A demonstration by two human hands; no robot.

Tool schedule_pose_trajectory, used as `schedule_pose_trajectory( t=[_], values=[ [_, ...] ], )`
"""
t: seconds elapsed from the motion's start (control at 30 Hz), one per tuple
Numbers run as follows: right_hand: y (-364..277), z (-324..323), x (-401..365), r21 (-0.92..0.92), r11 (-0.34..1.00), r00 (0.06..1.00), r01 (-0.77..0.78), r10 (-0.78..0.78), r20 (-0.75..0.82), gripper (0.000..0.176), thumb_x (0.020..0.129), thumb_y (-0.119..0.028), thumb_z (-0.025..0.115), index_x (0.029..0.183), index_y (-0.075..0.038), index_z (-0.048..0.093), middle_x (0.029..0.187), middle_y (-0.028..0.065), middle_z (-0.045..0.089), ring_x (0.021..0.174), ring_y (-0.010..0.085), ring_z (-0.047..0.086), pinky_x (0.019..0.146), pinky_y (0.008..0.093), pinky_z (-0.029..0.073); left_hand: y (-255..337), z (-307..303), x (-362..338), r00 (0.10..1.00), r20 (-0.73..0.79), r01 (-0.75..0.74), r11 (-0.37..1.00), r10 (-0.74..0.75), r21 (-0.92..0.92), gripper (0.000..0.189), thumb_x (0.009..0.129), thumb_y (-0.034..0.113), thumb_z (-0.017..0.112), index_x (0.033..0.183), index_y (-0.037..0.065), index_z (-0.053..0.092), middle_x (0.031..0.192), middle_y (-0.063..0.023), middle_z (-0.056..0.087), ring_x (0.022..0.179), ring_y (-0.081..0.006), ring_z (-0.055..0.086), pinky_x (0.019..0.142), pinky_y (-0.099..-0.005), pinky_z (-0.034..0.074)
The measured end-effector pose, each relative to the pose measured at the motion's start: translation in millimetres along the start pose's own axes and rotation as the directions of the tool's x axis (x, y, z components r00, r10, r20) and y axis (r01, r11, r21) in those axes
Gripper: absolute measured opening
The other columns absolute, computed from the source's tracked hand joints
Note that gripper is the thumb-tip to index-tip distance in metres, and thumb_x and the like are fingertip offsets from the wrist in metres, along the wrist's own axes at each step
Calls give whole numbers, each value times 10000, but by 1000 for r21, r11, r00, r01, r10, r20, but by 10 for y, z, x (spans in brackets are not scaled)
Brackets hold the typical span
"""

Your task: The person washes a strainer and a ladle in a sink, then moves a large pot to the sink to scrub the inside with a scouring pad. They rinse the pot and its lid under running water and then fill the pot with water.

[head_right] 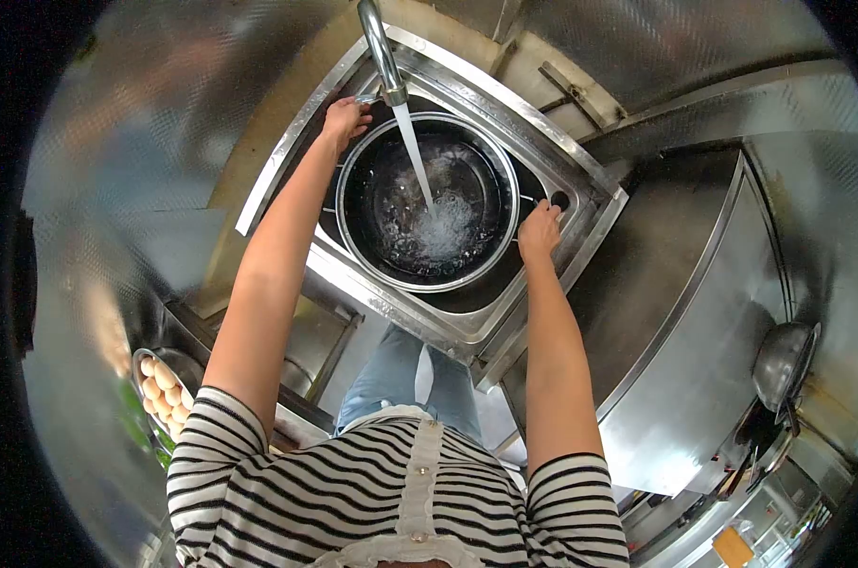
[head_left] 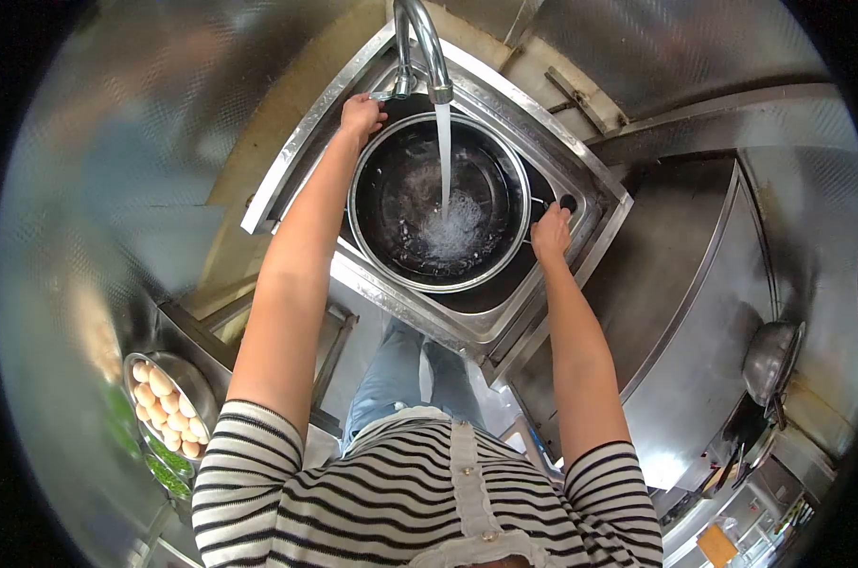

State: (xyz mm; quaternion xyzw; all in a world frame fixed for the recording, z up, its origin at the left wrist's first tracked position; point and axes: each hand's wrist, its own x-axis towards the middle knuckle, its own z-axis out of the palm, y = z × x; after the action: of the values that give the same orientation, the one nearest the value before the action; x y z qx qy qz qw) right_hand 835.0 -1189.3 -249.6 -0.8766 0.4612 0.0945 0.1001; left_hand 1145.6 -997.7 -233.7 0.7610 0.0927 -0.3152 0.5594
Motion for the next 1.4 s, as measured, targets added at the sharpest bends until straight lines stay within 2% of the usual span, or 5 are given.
schedule_pose_trajectory(
  t=[0.7, 0.8, 1.2, 1.27, 1.4],
  values=[
    [33, 68, 26, -13, 1000, 998, 18, -18, -55, 182, 780, -57, 453, 954, -8, 440, 965, 182, 451, 826, 343, 553, 691, 413, 470, -151, 44, 262, 990, -140, -3, 999, -5, -54, 169, 830, 116, 455, 978, 72, 524, 821, -25, 606, 638, -81, 552, 533, -222, 435],
    [44, 80, 49, 29, 1000, 1000, -7, 8, -26, 346, 687, -82, 590, 981, -9, 423, 1000, 188, 436, 854, 361, 534, 721, 427, 448, -120, 53, 234, 991, -130, -5, 997, -5, -81, 167, 834, 118, 448, 976, 66, 522, 817, -31, 606, 639, -85, 552, 529, -224, 435],
    [28, 53, 22, -29, 999, 999, 17, -19, -48, 172, 773, -62, 453, 935, -5, 448, 951, 178, 460, 807, 341, 562, 681, 405, 477, -89, 104, 104, 977, -205, -84, 992, 64, -93, 167, 777, 120, 495, 874, 35, 600, 754, -68, 624, 648, -139, 590, 561, -268, 463],
    [39, 85, 33, -34, 999, 996, 32, -35, -80, 170, 773, -65, 457, 933, -8, 451, 954, 171, 462, 810, 336, 563, 674, 404, 478, -52, 172, -42, 793, -363, -397, 868, 489, 299, 194, 753, 141, 503, 861, 25, 615, 797, -110, 632, 723, -215, 611, 653, -312, 468],
    [28, 100, 79, -8, 1000, 1000, 0, 0, -16, 286, 715, -98, 559, 955, -13, 430, 996, 173, 448, 858, 350, 540, 717, 428, 456, -109, 130, -207, 770, 7, -622, 747, 638, 234, 296, 770, 180, 499, 1030, 54, 565, 896, -133, 617, 830, -197, 595, 744, -292, 434]
  ],
)
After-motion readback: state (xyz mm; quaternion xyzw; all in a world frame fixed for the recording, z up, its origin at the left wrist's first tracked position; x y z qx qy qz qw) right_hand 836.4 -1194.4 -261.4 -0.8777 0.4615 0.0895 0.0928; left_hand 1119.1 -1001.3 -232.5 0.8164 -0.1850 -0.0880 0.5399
